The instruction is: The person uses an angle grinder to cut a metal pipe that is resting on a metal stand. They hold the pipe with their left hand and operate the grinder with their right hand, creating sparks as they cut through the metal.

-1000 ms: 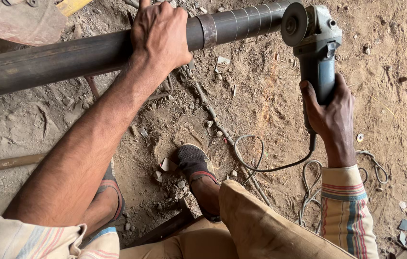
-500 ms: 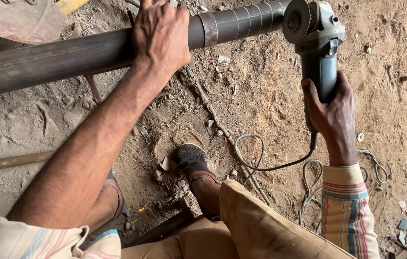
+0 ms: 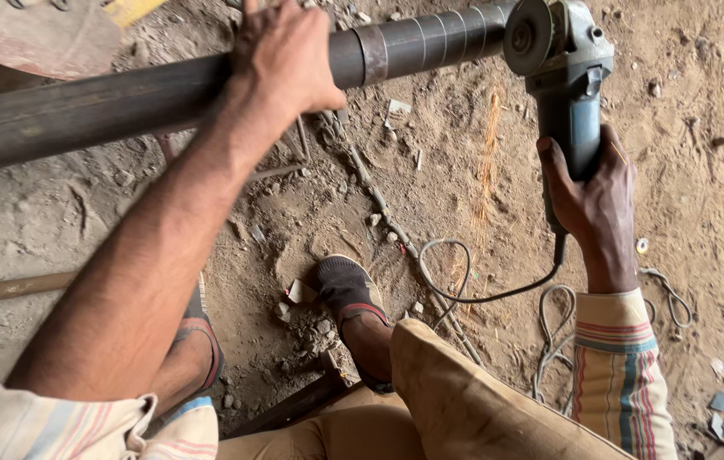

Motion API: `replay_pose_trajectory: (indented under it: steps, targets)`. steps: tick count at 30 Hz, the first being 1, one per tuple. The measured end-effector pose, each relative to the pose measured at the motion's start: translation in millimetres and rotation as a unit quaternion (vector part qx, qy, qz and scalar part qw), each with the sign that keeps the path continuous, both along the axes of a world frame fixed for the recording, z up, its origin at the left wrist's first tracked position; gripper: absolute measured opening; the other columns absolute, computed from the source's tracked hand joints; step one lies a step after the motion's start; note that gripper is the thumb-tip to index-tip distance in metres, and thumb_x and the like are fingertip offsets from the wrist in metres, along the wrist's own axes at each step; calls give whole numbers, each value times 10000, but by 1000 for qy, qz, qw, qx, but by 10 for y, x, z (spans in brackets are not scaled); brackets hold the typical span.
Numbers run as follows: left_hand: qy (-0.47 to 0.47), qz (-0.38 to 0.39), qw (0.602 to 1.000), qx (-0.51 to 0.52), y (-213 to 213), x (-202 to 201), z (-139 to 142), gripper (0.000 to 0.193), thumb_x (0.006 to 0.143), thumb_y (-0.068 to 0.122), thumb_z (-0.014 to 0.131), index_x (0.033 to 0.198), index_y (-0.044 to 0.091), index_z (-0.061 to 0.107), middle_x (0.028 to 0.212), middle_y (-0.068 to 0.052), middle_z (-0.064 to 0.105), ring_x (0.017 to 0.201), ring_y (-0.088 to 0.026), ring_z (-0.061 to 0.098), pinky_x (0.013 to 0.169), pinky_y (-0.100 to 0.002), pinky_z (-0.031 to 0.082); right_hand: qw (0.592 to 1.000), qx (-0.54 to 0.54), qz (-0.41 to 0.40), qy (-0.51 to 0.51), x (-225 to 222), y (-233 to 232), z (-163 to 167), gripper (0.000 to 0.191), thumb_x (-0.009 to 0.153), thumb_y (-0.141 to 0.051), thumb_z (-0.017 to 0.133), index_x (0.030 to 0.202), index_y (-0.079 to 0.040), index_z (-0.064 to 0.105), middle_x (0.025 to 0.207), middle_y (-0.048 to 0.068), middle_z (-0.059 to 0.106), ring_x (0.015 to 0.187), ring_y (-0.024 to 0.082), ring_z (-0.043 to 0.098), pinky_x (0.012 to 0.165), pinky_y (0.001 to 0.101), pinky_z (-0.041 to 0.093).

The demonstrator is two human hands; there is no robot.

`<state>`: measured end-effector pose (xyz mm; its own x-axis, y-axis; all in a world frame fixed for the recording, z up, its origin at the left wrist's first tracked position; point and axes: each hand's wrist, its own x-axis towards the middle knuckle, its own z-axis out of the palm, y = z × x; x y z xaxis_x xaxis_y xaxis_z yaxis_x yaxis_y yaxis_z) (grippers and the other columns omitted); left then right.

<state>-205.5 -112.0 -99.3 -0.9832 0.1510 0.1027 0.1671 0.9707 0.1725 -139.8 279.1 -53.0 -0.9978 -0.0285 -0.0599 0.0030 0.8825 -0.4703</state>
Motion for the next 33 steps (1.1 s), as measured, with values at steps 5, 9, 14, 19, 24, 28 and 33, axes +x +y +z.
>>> replay_pose_trajectory:
  steps: [5, 9, 14, 19, 24, 28, 33]
  targets:
    - [-20, 15, 999, -23, 3, 79, 36, 565, 615, 375, 935, 1000, 19, 725, 904, -172, 691, 783, -273, 660, 1120, -574, 328, 999, 24, 10, 22, -6, -12, 16, 556, 1044, -530, 663, 1196, 0, 593, 845, 133, 675, 647, 227, 665, 631, 418, 573]
    - [24, 20, 999, -21, 5, 100, -7, 583, 595, 357, 945, 1012, 8, 733, 931, -198, 686, 800, -278, 652, 1047, -552, 378, 1000, 18, 11, 17, 11, 30, 27, 555, 1040, -525, 656, 1200, 2, 589, 849, 134, 673, 649, 238, 666, 625, 423, 574]
    - [30, 18, 999, -11, 8, 93, -62, 598, 572, 330, 956, 1029, 9, 741, 950, -208, 686, 833, -286, 657, 1066, -535, 381, 1000, 11, -4, 9, 13, 19, 52, 566, 1026, -531, 656, 1231, -8, 585, 872, 132, 668, 675, 240, 670, 637, 450, 576]
    - [52, 10, 998, -14, 2, 104, -119, 601, 579, 337, 957, 1039, 15, 742, 983, -209, 689, 909, -292, 661, 1076, -531, 382, 1000, 13, 2, 5, -12, 1, 63, 553, 1026, -542, 646, 1188, -16, 603, 844, 132, 676, 671, 237, 672, 688, 448, 582]
    - [82, 1, 996, -22, -2, 107, -143, 636, 582, 372, 961, 1056, 9, 741, 1004, -214, 683, 926, -300, 656, 1059, -522, 393, 1000, 13, -2, 6, -17, 33, 23, 559, 1012, -539, 655, 1184, -10, 596, 862, 130, 673, 672, 235, 675, 647, 447, 583]
    - [99, -6, 995, -24, -2, 129, -102, 644, 598, 390, 963, 1066, 9, 741, 1001, -205, 681, 929, -298, 656, 1068, -529, 391, 1000, 25, 7, 14, -26, 71, -8, 556, 1027, -548, 656, 1191, -20, 602, 862, 133, 678, 681, 233, 674, 662, 448, 581]
    - [110, 1, 994, -25, 22, 152, -20, 659, 563, 369, 968, 1071, 14, 744, 1008, -191, 677, 928, -283, 656, 1051, -520, 411, 1000, 23, 4, 6, -55, 102, -22, 572, 1023, -566, 652, 1192, -23, 592, 828, 121, 674, 654, 230, 670, 662, 442, 586]
